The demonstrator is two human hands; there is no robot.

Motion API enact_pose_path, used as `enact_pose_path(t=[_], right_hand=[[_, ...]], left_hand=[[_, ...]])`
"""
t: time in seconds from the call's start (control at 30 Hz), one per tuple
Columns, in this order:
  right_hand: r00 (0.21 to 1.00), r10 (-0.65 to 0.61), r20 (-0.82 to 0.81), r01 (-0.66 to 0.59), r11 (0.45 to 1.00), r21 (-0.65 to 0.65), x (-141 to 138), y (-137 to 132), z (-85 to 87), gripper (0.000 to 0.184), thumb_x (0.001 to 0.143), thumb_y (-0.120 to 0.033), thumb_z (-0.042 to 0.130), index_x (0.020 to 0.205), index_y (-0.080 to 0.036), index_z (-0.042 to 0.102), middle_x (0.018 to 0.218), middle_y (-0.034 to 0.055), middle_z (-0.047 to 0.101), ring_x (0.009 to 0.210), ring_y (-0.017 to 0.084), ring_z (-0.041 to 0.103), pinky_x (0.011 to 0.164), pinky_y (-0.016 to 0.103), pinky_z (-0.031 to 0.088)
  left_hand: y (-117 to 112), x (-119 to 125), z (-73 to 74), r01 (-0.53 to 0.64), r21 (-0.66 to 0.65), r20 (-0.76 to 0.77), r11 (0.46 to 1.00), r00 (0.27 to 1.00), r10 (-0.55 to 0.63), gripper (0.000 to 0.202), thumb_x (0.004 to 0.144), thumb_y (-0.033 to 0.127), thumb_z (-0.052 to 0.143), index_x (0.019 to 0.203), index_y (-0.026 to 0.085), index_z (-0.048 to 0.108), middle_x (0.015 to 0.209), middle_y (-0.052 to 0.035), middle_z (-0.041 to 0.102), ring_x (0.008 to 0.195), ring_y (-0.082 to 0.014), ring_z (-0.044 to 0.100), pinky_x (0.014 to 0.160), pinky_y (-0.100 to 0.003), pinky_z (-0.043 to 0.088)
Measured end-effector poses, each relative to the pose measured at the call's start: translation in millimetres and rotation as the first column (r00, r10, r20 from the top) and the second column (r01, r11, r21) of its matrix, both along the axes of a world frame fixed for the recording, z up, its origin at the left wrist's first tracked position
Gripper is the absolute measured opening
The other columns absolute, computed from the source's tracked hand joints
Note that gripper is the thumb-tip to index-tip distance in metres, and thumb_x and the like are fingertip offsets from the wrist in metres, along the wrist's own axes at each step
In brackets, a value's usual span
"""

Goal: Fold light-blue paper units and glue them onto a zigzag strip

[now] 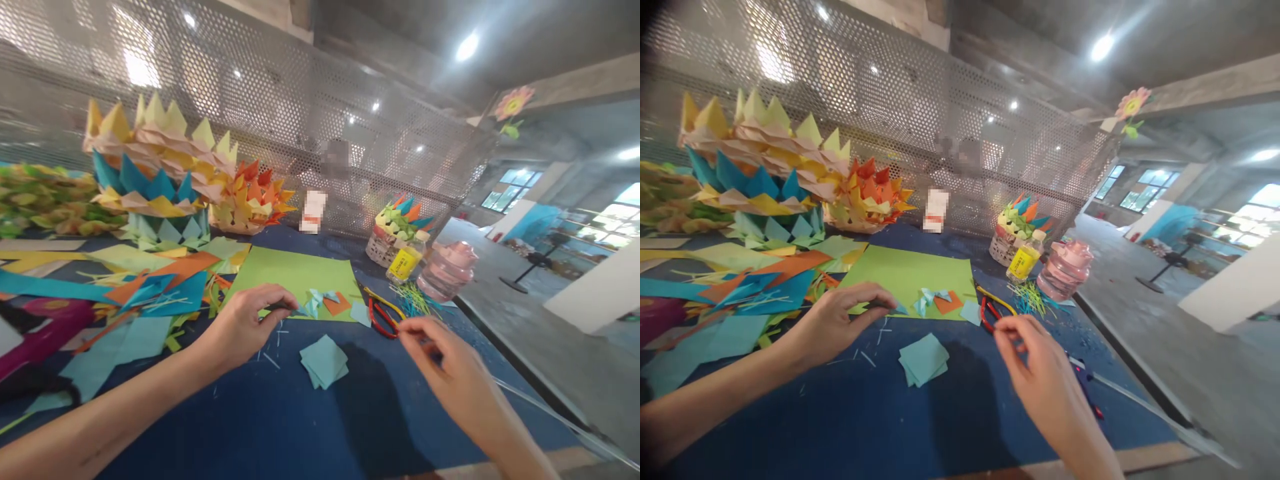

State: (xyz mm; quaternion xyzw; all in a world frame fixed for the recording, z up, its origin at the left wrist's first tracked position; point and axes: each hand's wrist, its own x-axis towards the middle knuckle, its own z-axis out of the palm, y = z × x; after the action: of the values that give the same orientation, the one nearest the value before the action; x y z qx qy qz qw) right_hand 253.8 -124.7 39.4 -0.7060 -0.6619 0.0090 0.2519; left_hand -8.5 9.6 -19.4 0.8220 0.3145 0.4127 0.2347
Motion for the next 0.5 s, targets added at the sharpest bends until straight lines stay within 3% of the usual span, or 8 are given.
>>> enact_pose_path(t=[0.1,0.2,0.3,0.4,0.5], right_hand=[[0.965,-0.238,0.108,0.248,0.965,-0.084,48.6,-38.5,-5.6,0.031,0.086,-0.049,0.04,0.087,-0.023,0.059,0.08,0.0021,0.066,0.065,0.017,0.061,0.061,0.028,0.046],[0.862,-0.433,0.263,0.476,0.869,-0.132,81.6,-68.0,-15.1,0.043,0.083,-0.057,0.034,0.071,-0.023,0.058,0.059,0.0016,0.06,0.053,0.019,0.056,0.052,0.029,0.041],[0.822,-0.495,0.281,0.546,0.825,-0.143,92.9,-77.5,-23.0,0.048,0.08,-0.062,0.033,0.071,-0.023,0.058,0.059,0.0024,0.06,0.056,0.021,0.057,0.053,0.029,0.04],[0.783,-0.554,0.283,0.611,0.769,-0.189,93.2,-69.7,-27.5,0.048,0.077,-0.065,0.038,0.07,-0.022,0.059,0.062,0.0031,0.062,0.06,0.023,0.059,0.054,0.029,0.039],[0.791,-0.523,0.319,0.596,0.775,-0.208,96.4,-60.1,-30.9,0.047,0.072,-0.066,0.044,0.057,-0.022,0.05,0.052,0.0007,0.056,0.052,0.021,0.054,0.05,0.028,0.035]], left_hand=[[1.2,0.0,-4.1,-0.011,0.018,-0.007,1.0,1.0,0.011,0.012,0.081,0.025,0.053,0.079,0.024,0.065,0.08,0.0017,0.067,0.079,-0.0151,0.062,0.073,-0.027,0.046],[2.0,0.4,-9.4,-0.016,0.008,0.01,1.0,1.0,0.016,0.011,0.08,0.032,0.056,0.078,0.027,0.066,0.08,0.002,0.067,0.078,-0.016,0.062,0.073,-0.028,0.046],[1.7,0.8,-12.9,-0.004,-0.001,-0.001,1.0,1.0,0.004,0.013,0.078,0.038,0.058,0.079,0.028,0.066,0.08,0.0024,0.067,0.077,-0.0165,0.062,0.071,-0.028,0.046],[0.1,1.1,-12.9,-0.018,-0.023,-0.02,1.0,1.0,0.018,0.015,0.078,0.041,0.059,0.079,0.027,0.066,0.08,0.0023,0.067,0.076,-0.0164,0.063,0.069,-0.027,0.047],[-1.2,1.3,-10.3,-0.045,-0.037,-0.021,0.998,0.999,0.044,0.015,0.077,0.039,0.059,0.077,0.026,0.066,0.08,0.002,0.067,0.076,-0.0162,0.063,0.069,-0.027,0.048]])
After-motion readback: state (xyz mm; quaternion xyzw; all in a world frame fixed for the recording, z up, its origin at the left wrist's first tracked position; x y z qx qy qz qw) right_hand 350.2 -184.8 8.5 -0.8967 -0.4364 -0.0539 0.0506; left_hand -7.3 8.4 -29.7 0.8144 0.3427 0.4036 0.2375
